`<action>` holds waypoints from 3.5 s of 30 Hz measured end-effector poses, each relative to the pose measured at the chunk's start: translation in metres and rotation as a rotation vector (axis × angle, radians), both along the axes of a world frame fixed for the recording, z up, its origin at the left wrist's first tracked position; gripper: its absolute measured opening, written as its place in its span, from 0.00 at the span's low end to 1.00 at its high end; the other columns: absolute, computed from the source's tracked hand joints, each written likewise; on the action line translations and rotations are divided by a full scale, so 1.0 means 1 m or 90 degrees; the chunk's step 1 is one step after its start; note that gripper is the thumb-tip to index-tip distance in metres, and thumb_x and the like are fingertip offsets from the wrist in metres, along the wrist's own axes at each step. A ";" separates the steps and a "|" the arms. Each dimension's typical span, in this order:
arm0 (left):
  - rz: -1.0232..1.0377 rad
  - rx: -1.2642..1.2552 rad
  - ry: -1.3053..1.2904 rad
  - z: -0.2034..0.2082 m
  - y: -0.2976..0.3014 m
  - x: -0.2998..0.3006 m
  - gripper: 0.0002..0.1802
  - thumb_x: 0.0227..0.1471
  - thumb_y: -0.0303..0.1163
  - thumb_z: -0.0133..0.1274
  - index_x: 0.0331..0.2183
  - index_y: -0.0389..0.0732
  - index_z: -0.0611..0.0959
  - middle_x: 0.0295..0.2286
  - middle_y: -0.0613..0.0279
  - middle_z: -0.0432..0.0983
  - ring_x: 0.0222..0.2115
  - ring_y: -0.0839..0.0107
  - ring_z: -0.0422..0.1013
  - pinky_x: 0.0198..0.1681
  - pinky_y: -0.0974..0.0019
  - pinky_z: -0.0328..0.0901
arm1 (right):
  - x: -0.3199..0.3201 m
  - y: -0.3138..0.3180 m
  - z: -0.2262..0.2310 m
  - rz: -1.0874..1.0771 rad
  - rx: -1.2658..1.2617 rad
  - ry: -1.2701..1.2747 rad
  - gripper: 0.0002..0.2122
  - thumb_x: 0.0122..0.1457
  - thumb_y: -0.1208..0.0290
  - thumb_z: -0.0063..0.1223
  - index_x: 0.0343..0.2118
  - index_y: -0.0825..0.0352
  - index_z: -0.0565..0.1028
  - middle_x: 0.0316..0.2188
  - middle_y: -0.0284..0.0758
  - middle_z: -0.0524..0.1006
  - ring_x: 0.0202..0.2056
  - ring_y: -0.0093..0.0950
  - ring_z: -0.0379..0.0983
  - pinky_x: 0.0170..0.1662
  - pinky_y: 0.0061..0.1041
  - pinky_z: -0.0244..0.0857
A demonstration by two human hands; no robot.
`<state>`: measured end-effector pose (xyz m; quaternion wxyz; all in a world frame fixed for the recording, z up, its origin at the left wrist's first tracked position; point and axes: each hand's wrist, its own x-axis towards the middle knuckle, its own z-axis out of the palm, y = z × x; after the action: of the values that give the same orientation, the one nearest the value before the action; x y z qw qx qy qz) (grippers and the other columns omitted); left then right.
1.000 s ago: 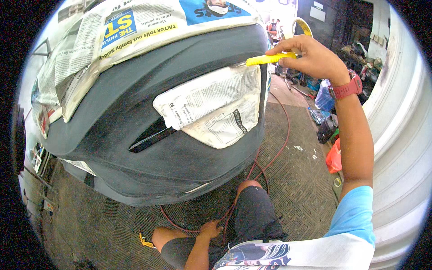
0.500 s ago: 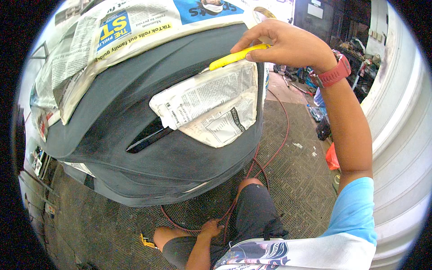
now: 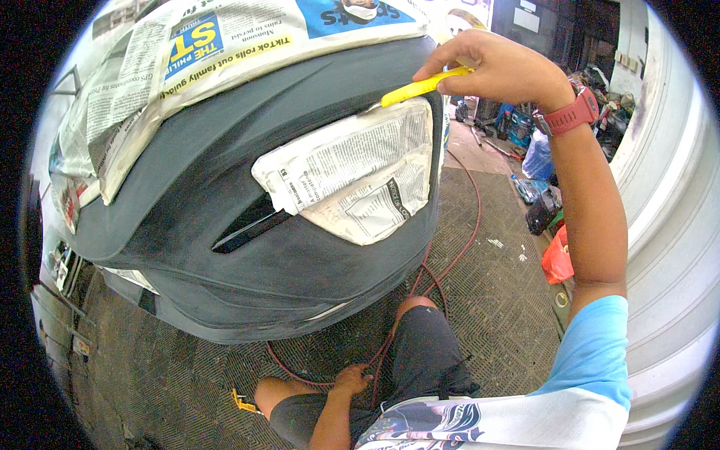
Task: The person applies masking tape to a car bumper to secure a newspaper covering a specific area. They use a yellow utility knife to trim the tape and smooth it down with their fingers to ensure a tight seal around the edges of the newspaper.
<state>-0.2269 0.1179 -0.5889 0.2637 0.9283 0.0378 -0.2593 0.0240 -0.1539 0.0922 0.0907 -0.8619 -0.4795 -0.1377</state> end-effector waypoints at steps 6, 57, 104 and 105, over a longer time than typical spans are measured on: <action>0.001 0.010 -0.002 0.001 0.000 0.000 0.34 0.64 0.53 0.62 0.67 0.53 0.81 0.63 0.46 0.78 0.64 0.47 0.74 0.67 0.45 0.69 | 0.006 -0.016 0.005 -0.038 0.005 -0.011 0.14 0.66 0.71 0.66 0.53 0.65 0.87 0.49 0.36 0.87 0.51 0.28 0.81 0.64 0.34 0.71; 0.310 -0.581 -0.812 0.459 0.011 0.077 0.40 0.76 0.42 0.50 0.74 0.31 0.55 0.68 0.39 0.66 0.34 0.69 0.82 0.38 0.69 0.72 | -0.122 -0.218 -0.843 -0.907 0.352 0.561 0.35 0.58 0.58 0.77 0.65 0.72 0.78 0.61 0.52 0.81 0.58 0.43 0.81 0.61 0.38 0.74; 0.317 -0.502 -0.654 0.287 0.000 0.012 0.05 0.58 0.24 0.70 0.34 0.35 0.88 0.34 0.57 0.84 0.33 0.69 0.80 0.39 0.65 0.73 | -0.183 0.085 -0.358 0.085 0.330 0.641 0.30 0.75 0.75 0.54 0.75 0.68 0.56 0.30 0.37 0.83 0.33 0.28 0.80 0.41 0.27 0.72; 0.321 -0.448 -0.684 0.291 0.004 0.011 0.05 0.58 0.24 0.70 0.34 0.35 0.87 0.33 0.57 0.84 0.32 0.67 0.80 0.38 0.64 0.73 | -0.183 0.086 -0.358 0.066 0.333 0.689 0.26 0.76 0.74 0.52 0.73 0.67 0.59 0.29 0.36 0.82 0.31 0.25 0.78 0.39 0.26 0.71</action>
<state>-0.2161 0.1221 -0.2977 0.5837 0.7503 0.0307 0.3091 -0.1590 -0.0680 -0.2658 0.5373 -0.7342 -0.3571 0.2116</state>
